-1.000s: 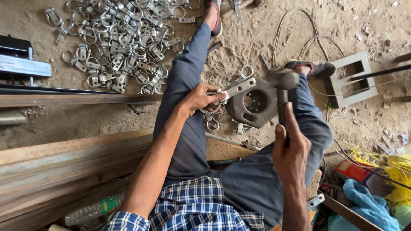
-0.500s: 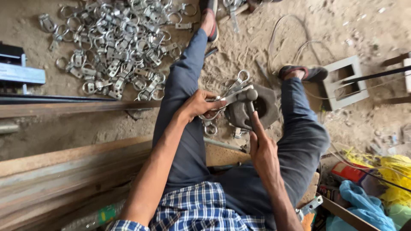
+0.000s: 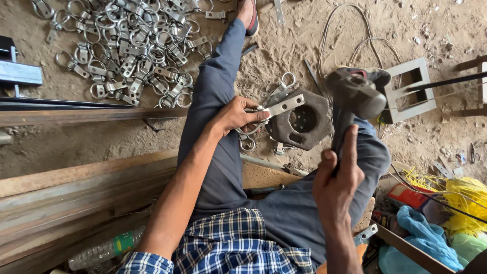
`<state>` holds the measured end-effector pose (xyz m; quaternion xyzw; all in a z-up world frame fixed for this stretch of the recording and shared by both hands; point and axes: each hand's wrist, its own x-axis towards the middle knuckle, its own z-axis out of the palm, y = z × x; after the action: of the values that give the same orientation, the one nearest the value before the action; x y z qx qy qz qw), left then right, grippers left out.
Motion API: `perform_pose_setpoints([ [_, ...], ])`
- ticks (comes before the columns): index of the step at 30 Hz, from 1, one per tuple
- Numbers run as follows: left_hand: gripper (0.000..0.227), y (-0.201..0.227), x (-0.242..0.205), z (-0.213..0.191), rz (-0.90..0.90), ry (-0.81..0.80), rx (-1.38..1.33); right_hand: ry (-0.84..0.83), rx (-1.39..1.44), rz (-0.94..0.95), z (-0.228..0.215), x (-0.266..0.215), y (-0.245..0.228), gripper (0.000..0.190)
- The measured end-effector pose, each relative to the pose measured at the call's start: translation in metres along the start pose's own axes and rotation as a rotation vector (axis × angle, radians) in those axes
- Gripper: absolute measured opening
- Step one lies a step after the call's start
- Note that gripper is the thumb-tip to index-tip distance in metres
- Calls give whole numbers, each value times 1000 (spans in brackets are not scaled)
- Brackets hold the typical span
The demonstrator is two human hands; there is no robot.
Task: The person sits on the ground and uses a hammer to strike metal parts placed on a circular anvil. They repeatedly pick up metal pieces from a pile, position them on the anvil, and hit them with the hammer.
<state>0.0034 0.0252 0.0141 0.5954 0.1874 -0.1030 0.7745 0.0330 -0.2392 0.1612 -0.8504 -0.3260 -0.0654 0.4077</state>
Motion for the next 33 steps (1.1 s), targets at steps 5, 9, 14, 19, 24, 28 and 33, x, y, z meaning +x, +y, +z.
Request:
perform_pose_setpoints([
  [5,37,-4,3,-2,30,-5,-7,-393,-127,330,40,3,13,59],
  [9,40,-8,-5,-4,36,33,-18,-469,-237,298,42,1,10,67],
  [14,41,-8,3,-1,30,29,3,-383,-18,288,32,4,13,62],
  [19,42,-7,1,0,47,32,72,-264,-33,168,10,18,6,55],
  [24,43,-3,0,0,41,73,193,1,-148,-48,-21,15,-11,49],
  [28,46,0,1,-1,19,45,148,-94,-23,109,10,14,8,53],
  [33,46,-6,0,0,37,49,98,-445,-164,303,27,11,24,60],
])
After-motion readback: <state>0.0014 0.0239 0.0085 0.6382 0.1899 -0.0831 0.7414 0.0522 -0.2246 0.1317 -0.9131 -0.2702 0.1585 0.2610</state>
